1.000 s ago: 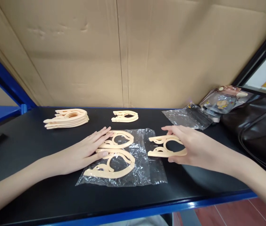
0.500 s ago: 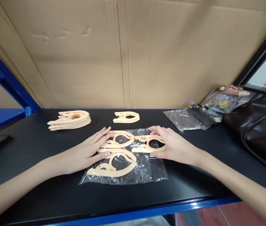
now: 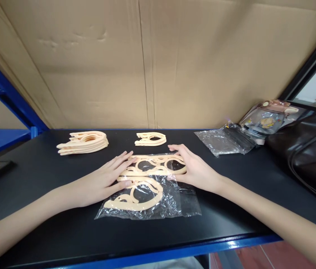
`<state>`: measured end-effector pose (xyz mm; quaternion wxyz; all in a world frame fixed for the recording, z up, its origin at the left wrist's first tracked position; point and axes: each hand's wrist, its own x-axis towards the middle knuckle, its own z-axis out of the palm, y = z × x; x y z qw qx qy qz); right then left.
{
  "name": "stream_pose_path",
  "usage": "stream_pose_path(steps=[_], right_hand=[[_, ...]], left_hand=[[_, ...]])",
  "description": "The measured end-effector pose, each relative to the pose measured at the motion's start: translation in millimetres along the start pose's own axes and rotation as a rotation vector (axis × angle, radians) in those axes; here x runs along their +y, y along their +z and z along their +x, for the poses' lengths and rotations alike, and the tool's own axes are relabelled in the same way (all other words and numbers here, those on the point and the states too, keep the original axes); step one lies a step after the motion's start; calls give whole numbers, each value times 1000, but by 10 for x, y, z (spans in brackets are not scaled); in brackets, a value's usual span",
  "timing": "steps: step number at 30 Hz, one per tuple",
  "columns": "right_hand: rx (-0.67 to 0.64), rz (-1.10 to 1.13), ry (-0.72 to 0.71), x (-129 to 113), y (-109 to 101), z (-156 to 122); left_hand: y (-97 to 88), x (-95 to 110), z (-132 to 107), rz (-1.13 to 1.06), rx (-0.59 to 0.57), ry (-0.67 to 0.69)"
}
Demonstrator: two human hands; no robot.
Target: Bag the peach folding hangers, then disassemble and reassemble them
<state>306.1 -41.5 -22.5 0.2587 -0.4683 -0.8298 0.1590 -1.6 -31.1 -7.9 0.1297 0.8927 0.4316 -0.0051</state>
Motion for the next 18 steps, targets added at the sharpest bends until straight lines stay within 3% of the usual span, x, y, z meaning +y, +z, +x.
stream_pose_path(steps=[10,18], right_hand=[[49,-302,-146,-158,128,183],[59,-379,-188,5,-68,128]], left_hand=[[21,-10,6,-18,44,-5],[-21,-7,16,-17,23,-34]])
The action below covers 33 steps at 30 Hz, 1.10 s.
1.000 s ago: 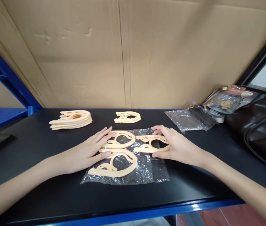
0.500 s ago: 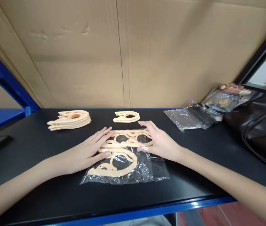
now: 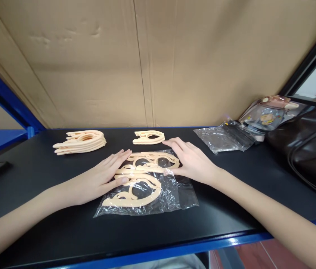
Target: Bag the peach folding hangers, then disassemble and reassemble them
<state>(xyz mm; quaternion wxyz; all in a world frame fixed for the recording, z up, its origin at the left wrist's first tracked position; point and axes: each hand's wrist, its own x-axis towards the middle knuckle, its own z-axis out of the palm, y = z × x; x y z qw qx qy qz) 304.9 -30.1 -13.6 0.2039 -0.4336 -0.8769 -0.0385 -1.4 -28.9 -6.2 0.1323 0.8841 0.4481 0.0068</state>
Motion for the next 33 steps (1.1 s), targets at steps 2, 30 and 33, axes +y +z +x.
stream_pose_path(steps=[2,30,33], right_hand=[[4,-30,-24,42,-62,-12],[106,-268,-54,-48,-85,-6],[-67,-168,113,-29,-153,-3]], left_hand=[[-1,-7,3,-4,8,-3],[-24,-106,23,28,59,-5],[-42,-135,33,24,63,-39]])
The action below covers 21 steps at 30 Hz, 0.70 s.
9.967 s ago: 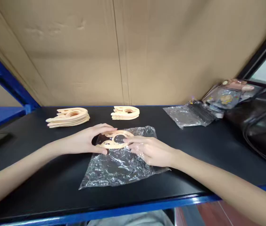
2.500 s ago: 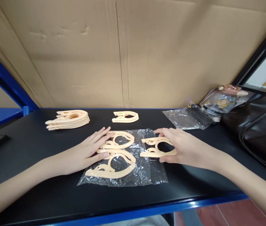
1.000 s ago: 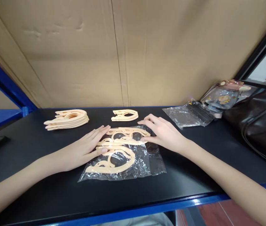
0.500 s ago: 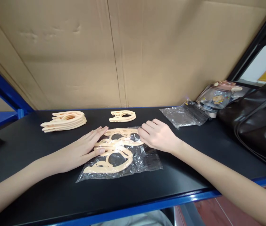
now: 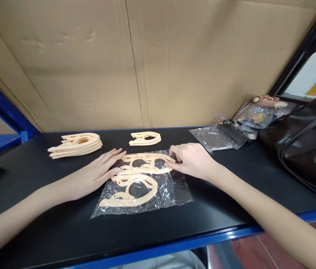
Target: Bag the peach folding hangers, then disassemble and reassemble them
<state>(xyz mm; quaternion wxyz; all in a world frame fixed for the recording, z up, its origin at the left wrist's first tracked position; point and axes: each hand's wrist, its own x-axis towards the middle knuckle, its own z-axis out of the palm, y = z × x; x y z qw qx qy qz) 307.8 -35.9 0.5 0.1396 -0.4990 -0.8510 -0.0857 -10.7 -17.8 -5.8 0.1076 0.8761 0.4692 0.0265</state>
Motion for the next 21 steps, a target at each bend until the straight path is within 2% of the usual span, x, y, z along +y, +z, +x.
stream_pose_path(steps=[3,8,16,21], right_hand=[[-151,76,37,36,-59,-11],[-236,131,9,52,-80,-23],[-102,227,13,-55,140,10],[-25,270,77,-147,258,28]], left_hand=[[-10,-19,10,-7,-10,-29],[13,-45,30,-8,3,-52],[45,-90,51,-108,50,-3],[26,-126,55,-99,20,20]])
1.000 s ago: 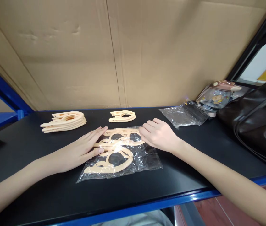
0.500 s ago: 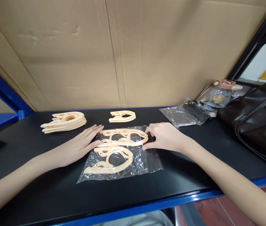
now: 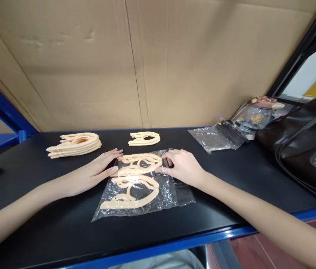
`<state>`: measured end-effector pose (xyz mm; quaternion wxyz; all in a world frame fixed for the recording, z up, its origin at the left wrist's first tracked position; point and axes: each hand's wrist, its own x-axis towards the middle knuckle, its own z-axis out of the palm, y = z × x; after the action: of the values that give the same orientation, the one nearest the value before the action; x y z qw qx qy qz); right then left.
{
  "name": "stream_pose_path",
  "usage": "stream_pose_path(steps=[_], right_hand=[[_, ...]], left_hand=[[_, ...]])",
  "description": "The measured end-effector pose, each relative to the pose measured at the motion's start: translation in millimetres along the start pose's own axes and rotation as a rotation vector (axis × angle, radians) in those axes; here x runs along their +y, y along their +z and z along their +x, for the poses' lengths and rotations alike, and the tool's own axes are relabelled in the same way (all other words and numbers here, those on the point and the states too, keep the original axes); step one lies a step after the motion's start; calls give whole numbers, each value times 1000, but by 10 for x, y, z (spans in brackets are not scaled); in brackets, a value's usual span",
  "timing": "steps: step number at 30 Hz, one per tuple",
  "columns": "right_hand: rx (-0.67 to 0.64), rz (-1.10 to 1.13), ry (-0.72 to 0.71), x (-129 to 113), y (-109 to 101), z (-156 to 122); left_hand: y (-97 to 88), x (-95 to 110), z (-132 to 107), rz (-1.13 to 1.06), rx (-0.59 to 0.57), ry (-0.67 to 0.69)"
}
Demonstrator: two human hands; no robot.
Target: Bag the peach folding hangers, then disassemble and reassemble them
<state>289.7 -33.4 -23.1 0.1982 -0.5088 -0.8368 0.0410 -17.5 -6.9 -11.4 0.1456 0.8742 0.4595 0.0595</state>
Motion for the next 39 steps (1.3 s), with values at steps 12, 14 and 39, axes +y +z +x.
stream_pose_path(steps=[12,14,39], right_hand=[[-91,342,59,64,-40,-34],[-105,369,21,67,-14,-32],[1,179,-207,-29,-46,-68]], left_hand=[[-98,-139,49,124,150,104],[-103,-143,57,112,158,70],[56,-26,152,-125,255,58]])
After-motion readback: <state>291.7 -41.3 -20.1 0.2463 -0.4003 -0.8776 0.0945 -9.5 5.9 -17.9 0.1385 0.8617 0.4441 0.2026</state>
